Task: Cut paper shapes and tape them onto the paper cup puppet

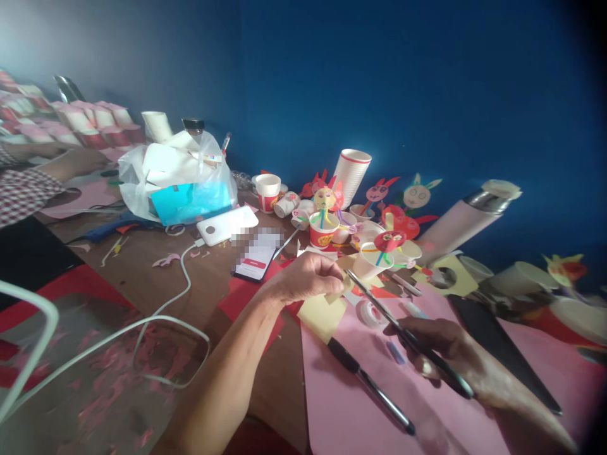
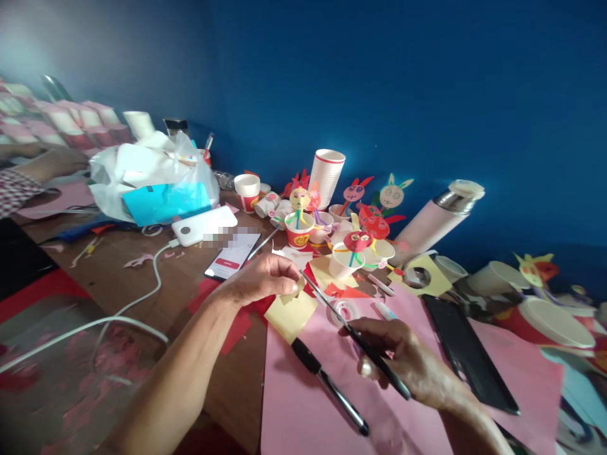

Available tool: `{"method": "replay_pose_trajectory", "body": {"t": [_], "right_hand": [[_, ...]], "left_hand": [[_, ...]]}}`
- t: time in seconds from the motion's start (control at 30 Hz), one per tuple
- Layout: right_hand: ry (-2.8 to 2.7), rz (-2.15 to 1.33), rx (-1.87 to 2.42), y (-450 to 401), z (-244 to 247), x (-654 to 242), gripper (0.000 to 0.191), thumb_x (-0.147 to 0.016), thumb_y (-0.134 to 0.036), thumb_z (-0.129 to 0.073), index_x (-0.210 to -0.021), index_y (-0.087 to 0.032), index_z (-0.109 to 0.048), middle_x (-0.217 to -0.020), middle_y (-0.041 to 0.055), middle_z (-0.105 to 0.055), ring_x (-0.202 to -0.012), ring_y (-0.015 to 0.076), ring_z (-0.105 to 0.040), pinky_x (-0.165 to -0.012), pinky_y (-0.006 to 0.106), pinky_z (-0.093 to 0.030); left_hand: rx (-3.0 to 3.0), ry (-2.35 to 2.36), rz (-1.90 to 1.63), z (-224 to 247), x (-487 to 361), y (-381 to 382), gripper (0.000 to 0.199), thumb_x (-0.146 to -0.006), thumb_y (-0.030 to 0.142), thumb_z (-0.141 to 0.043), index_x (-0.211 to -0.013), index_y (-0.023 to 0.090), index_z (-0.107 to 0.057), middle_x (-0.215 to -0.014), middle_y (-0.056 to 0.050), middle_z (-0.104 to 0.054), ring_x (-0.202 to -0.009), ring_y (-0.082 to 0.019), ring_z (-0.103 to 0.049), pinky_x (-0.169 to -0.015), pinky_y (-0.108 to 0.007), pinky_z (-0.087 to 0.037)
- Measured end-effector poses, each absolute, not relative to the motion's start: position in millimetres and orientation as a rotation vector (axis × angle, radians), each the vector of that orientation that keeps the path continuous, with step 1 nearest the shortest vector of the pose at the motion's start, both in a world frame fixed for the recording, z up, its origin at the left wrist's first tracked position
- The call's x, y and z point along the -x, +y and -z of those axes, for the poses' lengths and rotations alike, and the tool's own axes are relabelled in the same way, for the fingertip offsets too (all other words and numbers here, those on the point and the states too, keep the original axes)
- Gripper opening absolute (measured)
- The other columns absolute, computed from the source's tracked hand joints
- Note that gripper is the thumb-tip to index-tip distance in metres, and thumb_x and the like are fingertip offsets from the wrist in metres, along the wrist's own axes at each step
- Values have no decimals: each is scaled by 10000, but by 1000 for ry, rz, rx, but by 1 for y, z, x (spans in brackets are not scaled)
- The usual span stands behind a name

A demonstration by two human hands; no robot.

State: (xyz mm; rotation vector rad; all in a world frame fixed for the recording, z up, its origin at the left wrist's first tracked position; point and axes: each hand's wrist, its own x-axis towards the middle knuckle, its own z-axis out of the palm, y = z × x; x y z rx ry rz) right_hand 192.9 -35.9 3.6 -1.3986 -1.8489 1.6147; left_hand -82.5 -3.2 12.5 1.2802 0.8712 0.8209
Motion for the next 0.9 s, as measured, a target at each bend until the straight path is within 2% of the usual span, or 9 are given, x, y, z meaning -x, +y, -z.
{"method": "replay_pose_trajectory", "body": {"t": [0.27,0.47,0.9], "right_hand": [[-1907,-1649,1319,-34,-8,-186,378,-617,-143,-570,-973,-193,-685,-546,-46,-506,-469,78,-419,-442,194,-345],[-1836,-1683,1365,-35,-2,-190,390,-626,-140,-596,-1005,-189,-676,-602,-11,-577,-469,85,-449,-419,191,-353],[-1771,-1715,1355,-35,-4,-186,397,-605,-293,-723,-971,-143,-691,-503,-33,-512,-400,64,-387,-376,184,-323]], "left_hand": [[-1286,852,-795,-14,82,-4,83,-631,217,-591,-631,142,-554,-566,28,-512,-519,-76,-433,-523,-216,-332],[-1263,851,-803,-14,81,-5,63,-624,196,-582,-620,141,-551,-564,27,-511,-507,-71,-429,-510,-212,-321],[-1257,869,-775,-14,82,-4,54,-619,178,-576,-651,135,-584,-580,20,-553,-528,-78,-472,-533,-211,-353]]}}
